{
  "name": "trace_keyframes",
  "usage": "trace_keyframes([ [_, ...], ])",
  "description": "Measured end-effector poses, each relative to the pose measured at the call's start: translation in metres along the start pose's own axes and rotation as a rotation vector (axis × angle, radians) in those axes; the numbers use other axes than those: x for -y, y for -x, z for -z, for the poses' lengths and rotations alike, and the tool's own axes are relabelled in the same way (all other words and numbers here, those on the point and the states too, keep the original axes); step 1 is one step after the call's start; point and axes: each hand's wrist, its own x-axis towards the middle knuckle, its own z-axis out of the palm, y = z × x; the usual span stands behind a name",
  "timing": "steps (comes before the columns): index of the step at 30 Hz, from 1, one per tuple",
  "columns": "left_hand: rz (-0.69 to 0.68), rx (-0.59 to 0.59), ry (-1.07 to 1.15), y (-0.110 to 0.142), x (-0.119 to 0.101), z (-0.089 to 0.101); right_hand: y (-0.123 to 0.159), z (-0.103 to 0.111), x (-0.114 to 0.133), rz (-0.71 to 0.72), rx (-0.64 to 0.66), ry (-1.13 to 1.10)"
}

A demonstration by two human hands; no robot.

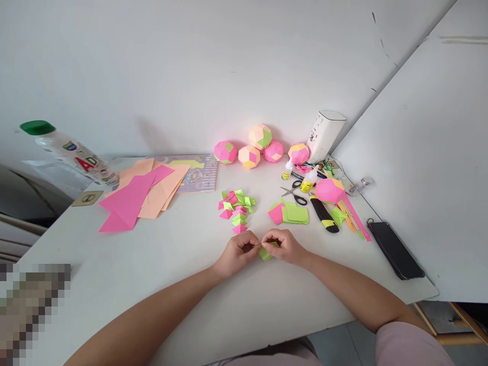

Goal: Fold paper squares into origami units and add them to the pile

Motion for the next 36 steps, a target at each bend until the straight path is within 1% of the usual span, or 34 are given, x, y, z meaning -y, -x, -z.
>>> trace_keyframes([
  [5,0.031,0.004,0.041,0.000,-0.001,0.002,0.001,0.000,-0.001,-0.020,-0.008,0.025],
  [13,0.111,-0.032,0.257,0.001,-0.001,0.007,0.004,0.008,-0.003,-0.139,0.017,-0.194],
  [20,0.144,-0.065,0.370,-0.001,0.006,0.013,0.005,0.009,-0.004,-0.123,-0.026,-0.336],
  [25,0.166,-0.031,0.353,-0.001,0.002,0.011,0.005,0.006,-0.006,-0.089,0.011,-0.241],
  [27,0.187,-0.039,0.366,-0.002,0.000,0.010,0.004,0.005,-0.007,-0.086,0.014,-0.205],
  [31,0.204,-0.078,0.406,-0.002,-0.002,0.008,0.004,0.005,-0.006,-0.086,-0.011,-0.199],
  [36,0.243,-0.030,0.409,-0.001,-0.003,0.007,0.005,0.005,-0.008,-0.085,-0.055,-0.222],
])
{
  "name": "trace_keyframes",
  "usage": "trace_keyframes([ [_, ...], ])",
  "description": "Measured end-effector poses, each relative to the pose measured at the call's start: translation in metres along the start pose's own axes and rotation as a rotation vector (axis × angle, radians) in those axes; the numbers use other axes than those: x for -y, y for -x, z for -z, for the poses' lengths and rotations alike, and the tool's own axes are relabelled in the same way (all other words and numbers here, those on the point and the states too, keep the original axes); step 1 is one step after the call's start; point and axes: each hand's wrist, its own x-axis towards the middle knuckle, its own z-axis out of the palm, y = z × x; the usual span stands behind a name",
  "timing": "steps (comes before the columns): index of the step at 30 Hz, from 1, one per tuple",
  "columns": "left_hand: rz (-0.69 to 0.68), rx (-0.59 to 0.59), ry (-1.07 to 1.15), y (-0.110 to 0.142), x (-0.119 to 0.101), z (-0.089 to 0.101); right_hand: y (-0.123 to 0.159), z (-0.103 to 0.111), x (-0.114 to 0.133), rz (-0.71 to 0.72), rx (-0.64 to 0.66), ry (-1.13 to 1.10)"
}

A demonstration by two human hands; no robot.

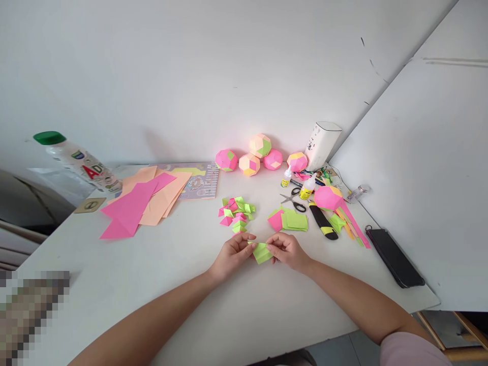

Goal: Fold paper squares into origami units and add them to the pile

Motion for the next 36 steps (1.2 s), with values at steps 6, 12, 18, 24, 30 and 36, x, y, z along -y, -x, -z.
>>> trace_keyframes([
  [6,0.018,-0.008,-0.034,0.0007,-0.0011,-0.0013,-0.0013,0.0006,-0.0035,0.033,-0.034,-0.011],
  [12,-0.035,-0.043,0.037,0.0004,0.0013,0.0022,-0.0016,0.0018,-0.0039,0.061,-0.048,0.060],
  [18,-0.061,-0.108,0.107,-0.0028,0.0048,0.0054,-0.0012,-0.0001,-0.0036,0.139,0.004,0.047],
  [24,-0.051,-0.114,0.134,-0.0030,0.0047,0.0026,-0.0009,-0.0007,-0.0051,0.104,0.038,0.071],
  [30,-0.041,-0.117,0.127,-0.0025,0.0060,0.0009,-0.0016,-0.0009,0.0001,0.022,0.089,0.042],
  [36,-0.061,-0.087,0.088,-0.0013,0.0046,-0.0003,-0.0034,-0.0003,0.0021,0.007,0.109,0.188],
])
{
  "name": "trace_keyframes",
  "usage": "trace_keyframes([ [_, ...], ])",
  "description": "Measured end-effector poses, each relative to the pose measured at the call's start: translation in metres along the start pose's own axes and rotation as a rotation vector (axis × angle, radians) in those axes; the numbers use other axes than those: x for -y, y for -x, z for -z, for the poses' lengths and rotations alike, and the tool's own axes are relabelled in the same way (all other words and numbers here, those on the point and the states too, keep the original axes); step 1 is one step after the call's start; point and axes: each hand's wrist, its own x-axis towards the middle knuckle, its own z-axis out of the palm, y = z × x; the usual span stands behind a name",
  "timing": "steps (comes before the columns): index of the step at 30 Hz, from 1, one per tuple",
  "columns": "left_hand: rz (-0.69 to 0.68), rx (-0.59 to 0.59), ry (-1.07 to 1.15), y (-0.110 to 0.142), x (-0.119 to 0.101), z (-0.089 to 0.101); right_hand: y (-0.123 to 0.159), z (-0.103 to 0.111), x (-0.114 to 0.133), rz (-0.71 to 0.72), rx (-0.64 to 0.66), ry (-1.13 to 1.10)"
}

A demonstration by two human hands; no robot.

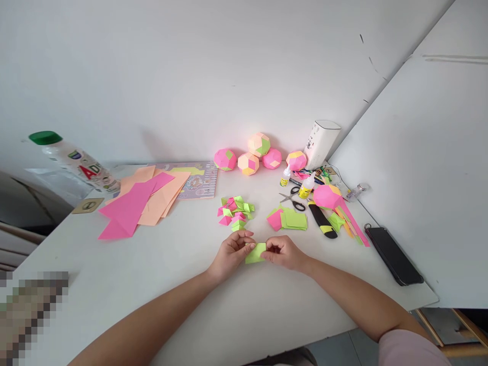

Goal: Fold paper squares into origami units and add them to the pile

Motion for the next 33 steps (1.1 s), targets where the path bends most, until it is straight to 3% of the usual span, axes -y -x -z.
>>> trace_keyframes([
  [5,-0.016,0.100,0.022,0.001,0.005,0.000,0.000,0.000,-0.004,0.013,-0.027,-0.043],
  [8,-0.067,0.073,0.017,0.001,0.009,0.000,0.001,-0.001,-0.004,0.006,-0.020,-0.035],
  [16,-0.124,0.147,-0.226,0.003,0.009,0.003,-0.001,0.000,0.001,0.128,0.016,0.010],
  [22,-0.184,0.204,-0.205,0.003,0.012,0.006,-0.001,0.001,0.003,0.153,0.023,-0.016],
  [33,-0.166,0.287,-0.152,0.004,0.007,0.005,-0.001,0.004,0.004,0.112,0.035,-0.046],
])
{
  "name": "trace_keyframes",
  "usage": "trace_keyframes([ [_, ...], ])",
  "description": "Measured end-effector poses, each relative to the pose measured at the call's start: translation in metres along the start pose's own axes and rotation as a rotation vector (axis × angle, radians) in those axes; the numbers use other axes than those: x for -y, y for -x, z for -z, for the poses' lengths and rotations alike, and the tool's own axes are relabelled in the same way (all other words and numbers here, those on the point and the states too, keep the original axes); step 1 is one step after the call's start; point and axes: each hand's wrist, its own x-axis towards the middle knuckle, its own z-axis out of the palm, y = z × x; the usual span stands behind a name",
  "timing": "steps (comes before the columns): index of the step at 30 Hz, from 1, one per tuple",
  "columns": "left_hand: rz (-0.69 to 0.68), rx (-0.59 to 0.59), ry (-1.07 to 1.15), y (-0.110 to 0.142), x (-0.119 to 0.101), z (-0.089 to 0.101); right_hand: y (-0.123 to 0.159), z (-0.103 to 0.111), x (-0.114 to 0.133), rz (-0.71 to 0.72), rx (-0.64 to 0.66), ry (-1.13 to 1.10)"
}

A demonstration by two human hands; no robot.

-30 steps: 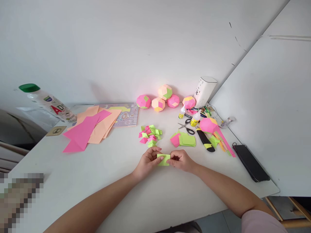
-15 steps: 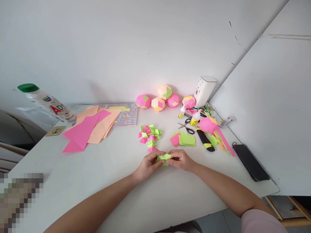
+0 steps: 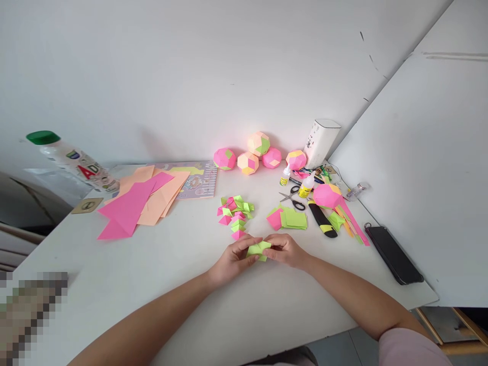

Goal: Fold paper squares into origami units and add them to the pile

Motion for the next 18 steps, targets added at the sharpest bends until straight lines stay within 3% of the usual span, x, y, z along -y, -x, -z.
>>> trace_keyframes([
  [13,0.024,-0.058,-0.114,0.0000,0.0014,-0.0003,0.0001,0.0004,-0.0049,-0.004,-0.032,-0.018],
  [18,-0.001,-0.084,-0.309,-0.0003,0.0031,-0.0013,0.0016,-0.0011,-0.0066,0.005,-0.105,-0.032],
])
